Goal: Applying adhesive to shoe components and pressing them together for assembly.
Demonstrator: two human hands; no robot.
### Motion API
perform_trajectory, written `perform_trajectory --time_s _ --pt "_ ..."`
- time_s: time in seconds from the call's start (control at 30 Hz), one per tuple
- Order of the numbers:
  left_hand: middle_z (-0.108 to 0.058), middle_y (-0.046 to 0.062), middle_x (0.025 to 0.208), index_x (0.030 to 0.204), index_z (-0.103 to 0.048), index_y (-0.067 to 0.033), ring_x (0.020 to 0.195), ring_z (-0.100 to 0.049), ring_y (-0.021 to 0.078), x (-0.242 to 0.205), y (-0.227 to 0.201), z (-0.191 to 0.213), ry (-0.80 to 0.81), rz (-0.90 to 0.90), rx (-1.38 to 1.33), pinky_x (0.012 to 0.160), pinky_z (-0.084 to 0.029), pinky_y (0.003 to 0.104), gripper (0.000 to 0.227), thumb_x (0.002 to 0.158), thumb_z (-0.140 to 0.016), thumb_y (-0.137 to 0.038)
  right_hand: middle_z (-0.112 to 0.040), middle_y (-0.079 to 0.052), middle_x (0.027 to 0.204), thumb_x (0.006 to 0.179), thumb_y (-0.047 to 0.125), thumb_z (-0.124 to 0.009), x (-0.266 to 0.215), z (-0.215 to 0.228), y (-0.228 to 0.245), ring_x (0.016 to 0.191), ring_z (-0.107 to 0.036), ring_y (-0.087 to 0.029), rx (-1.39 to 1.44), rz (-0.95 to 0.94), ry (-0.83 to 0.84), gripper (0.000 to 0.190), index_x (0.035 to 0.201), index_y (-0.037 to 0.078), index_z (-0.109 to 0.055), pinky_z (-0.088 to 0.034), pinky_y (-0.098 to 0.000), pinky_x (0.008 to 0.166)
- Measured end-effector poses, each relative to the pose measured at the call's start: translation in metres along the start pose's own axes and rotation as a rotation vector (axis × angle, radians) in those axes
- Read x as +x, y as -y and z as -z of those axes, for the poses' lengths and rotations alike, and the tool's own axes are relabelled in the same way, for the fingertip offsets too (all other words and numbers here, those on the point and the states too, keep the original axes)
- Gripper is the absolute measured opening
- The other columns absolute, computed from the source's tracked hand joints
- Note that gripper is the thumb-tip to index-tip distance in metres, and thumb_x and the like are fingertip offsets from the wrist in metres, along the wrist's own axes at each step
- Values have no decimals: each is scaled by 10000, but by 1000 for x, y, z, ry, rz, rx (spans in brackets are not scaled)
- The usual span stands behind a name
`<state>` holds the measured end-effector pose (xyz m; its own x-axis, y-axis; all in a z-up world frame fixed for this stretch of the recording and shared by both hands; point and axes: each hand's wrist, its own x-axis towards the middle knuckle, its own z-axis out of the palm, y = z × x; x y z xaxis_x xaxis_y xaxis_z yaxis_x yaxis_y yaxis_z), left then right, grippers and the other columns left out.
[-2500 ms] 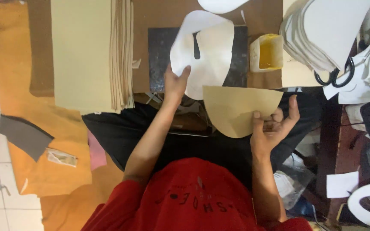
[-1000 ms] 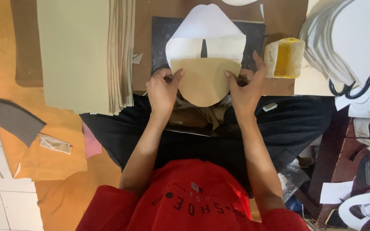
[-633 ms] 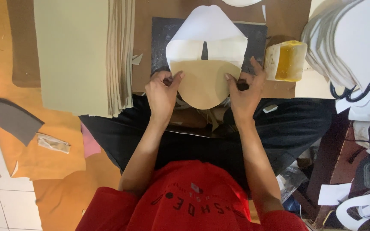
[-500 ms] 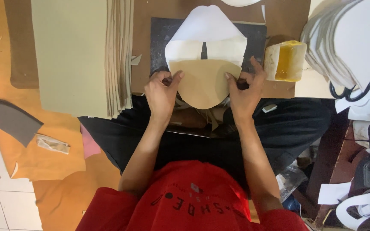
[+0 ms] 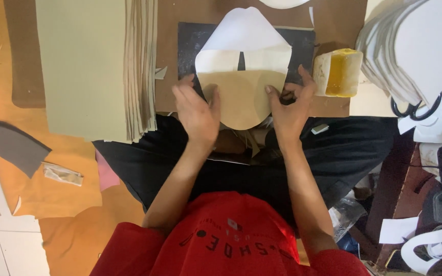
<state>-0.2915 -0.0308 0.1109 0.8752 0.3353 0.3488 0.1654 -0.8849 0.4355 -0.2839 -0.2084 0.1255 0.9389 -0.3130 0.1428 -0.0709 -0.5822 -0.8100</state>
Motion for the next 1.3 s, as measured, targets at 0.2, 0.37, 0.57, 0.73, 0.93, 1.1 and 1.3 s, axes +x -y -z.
perform_trajectory --time_s 0.2,0.37,0.57,0.73,0.93,1.1,1.3 --pt "-578 196 1315 1305 -552 12 1253 -552 314 -9 -75 28 225 -342 -310 1094 -375 403 248 1069 -472 14 -639 -77 977 926 77 -905 -3 -4 -24 874 -636 -197 -52 50 7 728 1492 71 -448 -561 -353 823" --pt "-188 250 1689 1588 -328 54 1586 -181 350 -39 -45 -23 461 -585 -116 1311 -112 457 638 1063 -569 -215 -646 -92 1004 937 62 -872 0 -2 -22 889 -663 -219 -8 -1 37 713 1496 50 -430 -562 -361 818" --pt "-188 209 1701 1619 -283 18 1594 -163 309 -34 -47 -18 500 -592 -50 1317 -77 443 665 1078 -508 -295 -641 -99 966 932 18 -870 2 2 -20 881 -687 -235 29 0 20 749 1520 49 -407 -583 -377 812" --pt "-178 181 1709 1626 -291 -2 1596 -154 300 -33 -48 -16 522 -587 -57 1319 -78 453 629 1101 -471 -297 -662 -132 959 978 -1 -795 3 5 -16 891 -714 -294 81 -32 22 660 1505 32 -399 -613 -392 794" --pt "-213 153 1707 1621 -325 -39 1593 -159 284 -31 -50 -16 522 -568 -83 1312 -74 464 604 1085 -462 -281 -673 -83 962 1003 78 -795 0 -4 -26 871 -730 -236 20 -46 -45 628 1494 85 -405 -630 -330 750" --pt "-270 155 1690 1609 -355 -65 1581 -185 309 -29 -53 -22 498 -582 -71 1280 -133 500 651 996 -483 -243 -635 -71 1026 997 79 -789 2 -5 -30 863 -713 -217 -5 -28 -57 638 1491 89 -385 -627 -309 726" --pt "-347 176 1657 1581 -407 -50 1560 -252 328 -32 -55 -21 410 -590 -64 1267 -165 492 636 973 -446 -233 -638 -277 1107 1099 136 -607 -3 14 -18 987 -644 -491 -52 274 151 422 1464 -20 -461 -563 -507 840"
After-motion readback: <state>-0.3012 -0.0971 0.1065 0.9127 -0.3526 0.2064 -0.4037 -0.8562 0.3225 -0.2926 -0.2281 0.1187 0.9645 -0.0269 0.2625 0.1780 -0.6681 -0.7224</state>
